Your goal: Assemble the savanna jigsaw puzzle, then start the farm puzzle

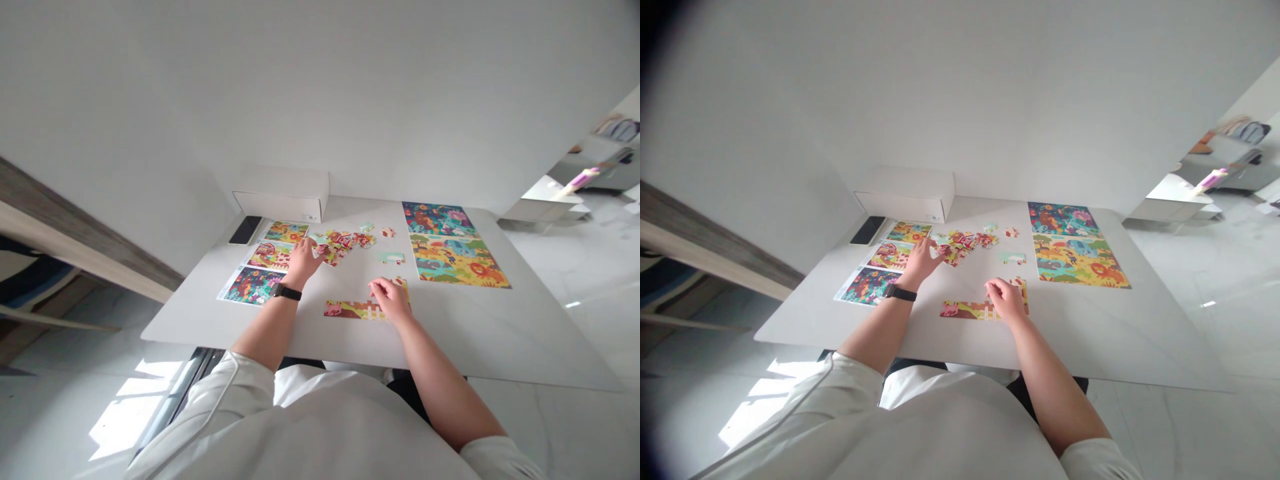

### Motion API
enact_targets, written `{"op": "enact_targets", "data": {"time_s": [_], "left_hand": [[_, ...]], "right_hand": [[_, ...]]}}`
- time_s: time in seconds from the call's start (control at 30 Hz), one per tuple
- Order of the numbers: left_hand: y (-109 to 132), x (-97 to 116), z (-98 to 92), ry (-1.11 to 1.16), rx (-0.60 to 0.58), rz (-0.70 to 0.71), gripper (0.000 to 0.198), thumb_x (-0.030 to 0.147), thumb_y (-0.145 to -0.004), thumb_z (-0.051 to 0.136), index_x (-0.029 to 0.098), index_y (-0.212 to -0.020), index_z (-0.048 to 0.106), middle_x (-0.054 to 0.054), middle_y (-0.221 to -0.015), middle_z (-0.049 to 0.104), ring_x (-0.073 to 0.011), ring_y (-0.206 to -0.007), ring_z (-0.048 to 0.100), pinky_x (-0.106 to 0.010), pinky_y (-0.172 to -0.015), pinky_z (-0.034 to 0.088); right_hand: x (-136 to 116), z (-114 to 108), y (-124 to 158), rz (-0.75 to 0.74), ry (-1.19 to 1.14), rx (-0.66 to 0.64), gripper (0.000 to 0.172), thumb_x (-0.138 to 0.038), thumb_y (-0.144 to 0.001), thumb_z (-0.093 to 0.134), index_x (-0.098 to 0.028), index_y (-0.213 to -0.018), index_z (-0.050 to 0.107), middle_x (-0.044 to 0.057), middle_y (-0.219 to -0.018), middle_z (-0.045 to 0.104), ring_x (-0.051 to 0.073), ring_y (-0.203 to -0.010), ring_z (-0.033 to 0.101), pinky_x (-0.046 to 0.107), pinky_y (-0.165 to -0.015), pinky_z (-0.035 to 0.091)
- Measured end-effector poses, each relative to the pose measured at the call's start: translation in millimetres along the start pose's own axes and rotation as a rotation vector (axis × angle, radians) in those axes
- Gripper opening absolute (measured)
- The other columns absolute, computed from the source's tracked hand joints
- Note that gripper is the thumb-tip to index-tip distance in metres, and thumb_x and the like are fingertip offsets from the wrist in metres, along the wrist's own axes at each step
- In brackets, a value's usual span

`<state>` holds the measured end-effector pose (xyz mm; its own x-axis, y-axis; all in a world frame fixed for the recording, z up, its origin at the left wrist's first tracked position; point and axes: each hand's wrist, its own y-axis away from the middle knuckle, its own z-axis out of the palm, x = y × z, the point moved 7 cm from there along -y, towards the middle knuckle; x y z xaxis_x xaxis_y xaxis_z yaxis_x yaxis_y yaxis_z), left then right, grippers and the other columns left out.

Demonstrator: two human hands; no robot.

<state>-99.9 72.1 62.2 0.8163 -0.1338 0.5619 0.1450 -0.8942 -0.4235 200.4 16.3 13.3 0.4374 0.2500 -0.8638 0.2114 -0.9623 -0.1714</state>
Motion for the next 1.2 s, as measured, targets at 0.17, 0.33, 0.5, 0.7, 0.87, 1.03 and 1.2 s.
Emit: {"op": "enact_targets", "data": {"time_s": [0.17, 0.33, 0.5, 0.7, 0.87, 1.03, 1.2], "left_hand": [[6.1, -17.4, 21.3, -0.066, -0.088, -0.045, 0.034, 0.021, -0.084, 0.079, 0.023, -0.114, 0.064, -0.015, -0.117, 0.073, -0.0367, -0.117, 0.068, -0.051, -0.105, 0.053], [9.3, -19.1, 18.0, -0.062, -0.112, -0.053, 0.028, 0.013, -0.083, 0.073, 0.023, -0.108, 0.065, -0.014, -0.119, 0.073, -0.0363, -0.118, 0.068, -0.052, -0.106, 0.053], [15.2, -2.0, 4.0, 0.023, -0.104, 0.047, 0.028, 0.013, -0.084, 0.071, 0.023, -0.109, 0.065, -0.011, -0.119, 0.073, -0.0325, -0.118, 0.068, -0.051, -0.108, 0.054], [33.9, 61.9, -11.4, 0.413, -0.264, 0.29, 0.04, 0.01, -0.088, 0.068, 0.022, -0.125, 0.063, -0.01, -0.125, 0.072, -0.0228, -0.114, 0.071, -0.041, -0.104, 0.059], [62.5, 86.1, 1.7, 0.681, -0.441, 0.335, 0.041, 0.013, -0.091, 0.068, 0.022, -0.13, 0.063, -0.012, -0.133, 0.068, -0.0231, -0.123, 0.071, -0.043, -0.109, 0.06], [76.2, 61.5, 33.9, 0.915, -0.39, 0.08, 0.048, 0.032, -0.095, 0.076, 0.023, -0.139, 0.056, -0.017, -0.149, 0.06, -0.0227, -0.115, 0.076, -0.039, -0.098, 0.063], [77.6, 52.9, 62.1, 1.061, -0.387, -0.113, 0.053, 0.049, -0.086, 0.089, 0.021, -0.119, 0.058, -0.009, -0.115, 0.073, -0.0165, -0.088, 0.077, -0.028, -0.077, 0.06]], "right_hand": [[-2.4, -2.7, -1.6, -0.003, 0.007, 0.027, 0.038, -0.06, -0.102, 0.056, -0.028, -0.093, 0.074, 0.003, -0.078, 0.077, 0.02, -0.061, 0.063, 0.033, -0.061, 0.049], [-3.9, -0.9, -4.1, 0.012, -0.001, 0.028, 0.037, -0.059, -0.101, 0.058, -0.027, -0.095, 0.075, 0.003, -0.077, 0.077, 0.019, -0.058, 0.061, 0.031, -0.058, 0.046], [-3.7, -1.8, -2.1, -0.008, -0.018, 0.04, 0.038, -0.061, -0.101, 0.058, -0.027, -0.095, 0.075, 0.003, -0.077, 0.077, 0.02, -0.062, 0.065, 0.031, -0.061, 0.051], [-11.7, -8.0, -11.0, 0.037, -0.198, 0.092, 0.044, -0.069, -0.097, 0.062, -0.026, -0.102, 0.072, 0.004, -0.083, 0.077, 0.022, -0.077, 0.073, 0.033, -0.073, 0.058], [-25.0, 14.6, -25.5, 0.179, -0.364, -0.099, 0.046, -0.072, -0.091, 0.069, -0.027, -0.103, 0.071, 0.002, -0.092, 0.076, 0.019, -0.076, 0.071, 0.028, -0.062, 0.055], [-21.1, 28.5, -27.6, 0.179, -0.381, -0.016, 0.047, -0.073, -0.088, 0.071, -0.026, -0.09, 0.068, 0.003, -0.086, 0.076, 0.019, -0.071, 0.067, 0.029, -0.06, 0.052], [-13.9, 30.7, -19.8, 0.174, -0.488, -0.014, 0.052, -0.075, -0.08, 0.078, -0.026, -0.092, 0.063, 0.007, -0.108, 0.082, 0.025, -0.094, 0.076, 0.031, -0.068, 0.059]]}}
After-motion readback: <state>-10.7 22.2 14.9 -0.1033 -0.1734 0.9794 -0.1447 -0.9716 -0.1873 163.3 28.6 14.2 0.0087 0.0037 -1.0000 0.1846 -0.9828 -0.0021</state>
